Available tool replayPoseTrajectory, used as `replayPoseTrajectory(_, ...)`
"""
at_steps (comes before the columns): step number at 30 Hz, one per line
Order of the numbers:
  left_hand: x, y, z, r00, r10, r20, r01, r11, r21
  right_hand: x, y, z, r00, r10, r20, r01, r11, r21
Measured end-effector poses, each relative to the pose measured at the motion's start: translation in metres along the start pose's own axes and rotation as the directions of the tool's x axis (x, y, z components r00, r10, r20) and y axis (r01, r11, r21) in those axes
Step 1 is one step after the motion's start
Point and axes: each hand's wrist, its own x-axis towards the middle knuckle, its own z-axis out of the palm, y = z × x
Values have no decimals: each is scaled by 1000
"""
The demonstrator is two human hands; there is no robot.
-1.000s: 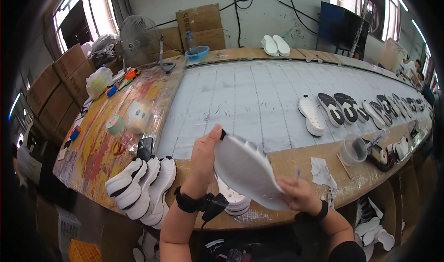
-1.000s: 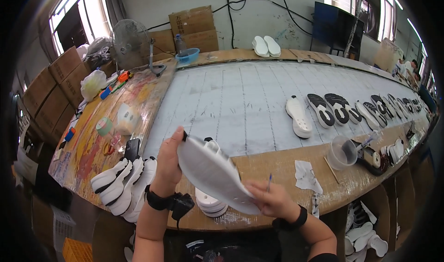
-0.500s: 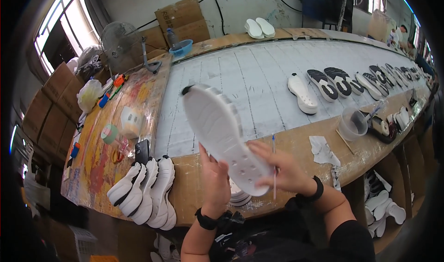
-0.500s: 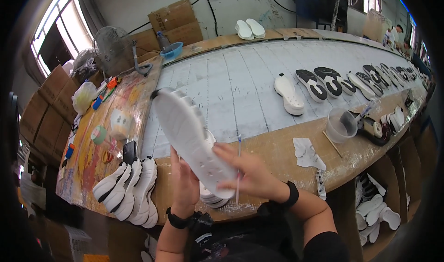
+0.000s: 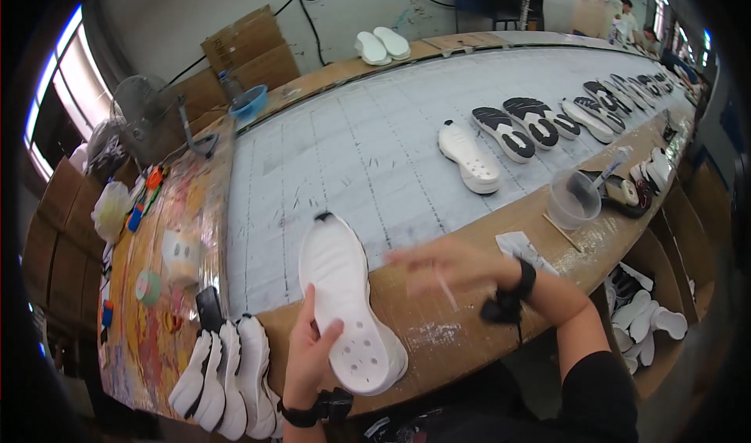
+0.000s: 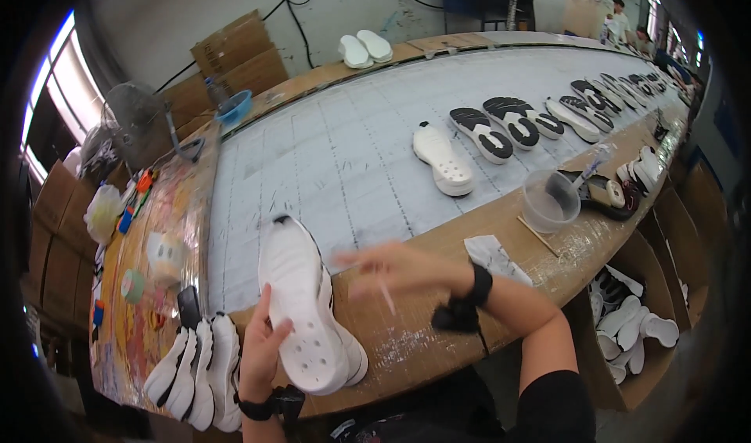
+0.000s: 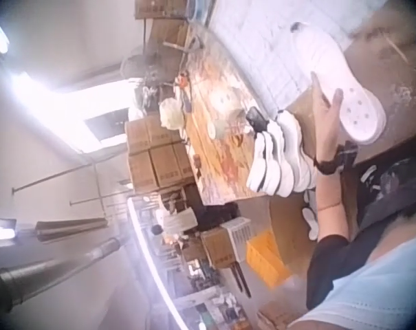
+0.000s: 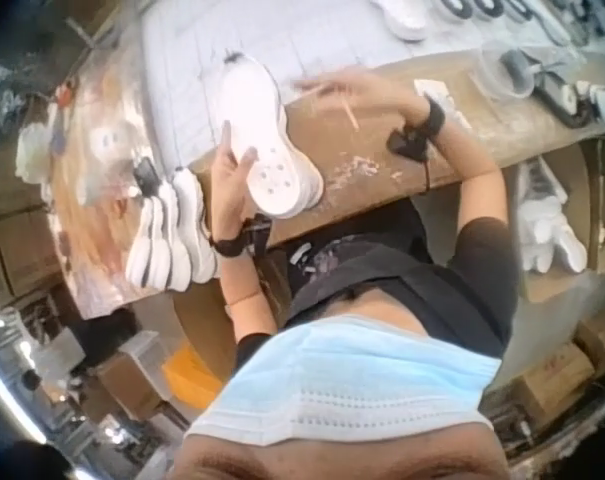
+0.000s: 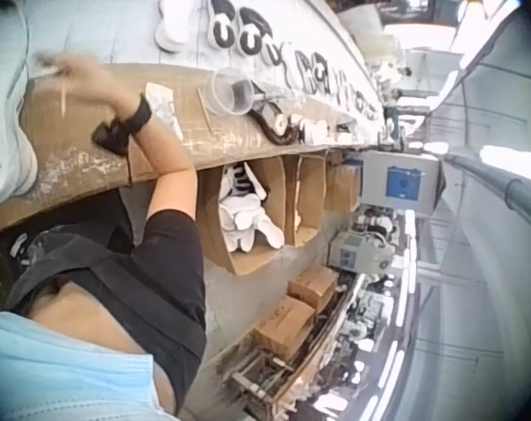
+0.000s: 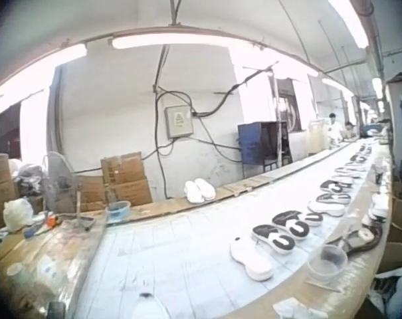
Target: Inspecting and organizing white and black shoe soles at a factory assembly station.
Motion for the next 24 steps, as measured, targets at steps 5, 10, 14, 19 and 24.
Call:
replayPoseTrajectory(5,1,-6,-10,999,35,-3,-23,703,711,16,175,-123,533,1,-846,-536,774,-337)
replayPoseTrajectory(10,-2,0,-6,996,83,-36,-11,504,863,-13,241,-145,209,283,-936,-856,516,-36)
replayPoseTrajectory(14,6,5,-7,981,190,30,-118,472,873,-2,206,-127,439,705,-556,-423,709,565)
replayPoseTrajectory(19,20,6,-33,956,284,75,-257,684,683,8,100,-52,734,617,-284,-101,513,852)
replayPoseTrajectory(24,28,57,14,918,329,-223,-299,941,158,-45,26,13,872,34,-488,132,944,303)
